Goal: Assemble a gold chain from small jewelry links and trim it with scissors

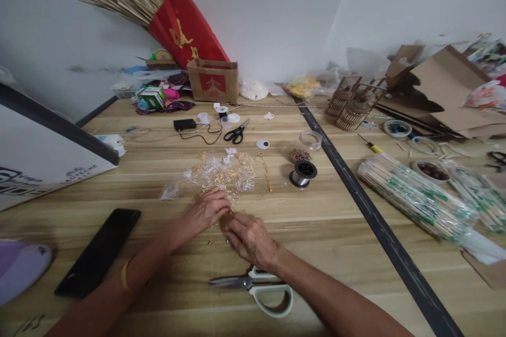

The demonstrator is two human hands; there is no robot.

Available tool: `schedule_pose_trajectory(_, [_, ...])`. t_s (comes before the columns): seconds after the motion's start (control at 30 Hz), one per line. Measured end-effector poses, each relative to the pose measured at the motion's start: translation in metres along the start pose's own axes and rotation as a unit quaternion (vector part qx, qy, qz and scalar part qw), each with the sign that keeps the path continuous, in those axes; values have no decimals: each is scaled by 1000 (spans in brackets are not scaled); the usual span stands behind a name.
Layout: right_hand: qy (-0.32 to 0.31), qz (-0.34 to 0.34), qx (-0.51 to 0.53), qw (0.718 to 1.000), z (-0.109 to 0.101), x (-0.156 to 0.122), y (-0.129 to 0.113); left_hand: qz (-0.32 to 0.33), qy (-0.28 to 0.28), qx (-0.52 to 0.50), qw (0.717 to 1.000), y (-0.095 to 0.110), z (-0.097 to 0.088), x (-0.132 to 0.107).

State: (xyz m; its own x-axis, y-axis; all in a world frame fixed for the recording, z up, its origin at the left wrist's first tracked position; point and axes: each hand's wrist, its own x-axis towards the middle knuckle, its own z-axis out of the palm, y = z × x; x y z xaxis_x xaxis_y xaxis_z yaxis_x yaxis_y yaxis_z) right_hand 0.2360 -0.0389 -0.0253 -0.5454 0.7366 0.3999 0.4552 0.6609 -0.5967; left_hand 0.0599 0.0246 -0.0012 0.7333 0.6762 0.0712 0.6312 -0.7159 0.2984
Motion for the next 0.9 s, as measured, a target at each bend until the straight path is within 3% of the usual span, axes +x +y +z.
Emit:
schedule_pose_trajectory(0.2, [11, 3, -26, 1000, 1, 0, 1, -34, 31, -12, 999, -7, -4, 5])
schedule_pose_trajectory(0.33, [14, 10, -7, 1000, 2, 0, 2, -24, 45, -9, 999, -8, -3, 15])
schedule_pose_trajectory(0.6, [54, 58, 82, 994, 1, 1, 3, 16, 5, 29, 999, -13, 8, 27])
schedule_pose_trajectory(0.73, [102, 154, 157, 970, 1, 4, 8, 18, 6, 23, 1000, -14, 7, 26])
schedule_pose_trajectory(0.9, [140, 244, 280, 918, 3, 6, 16, 14, 9, 21, 1000, -15, 8, 27])
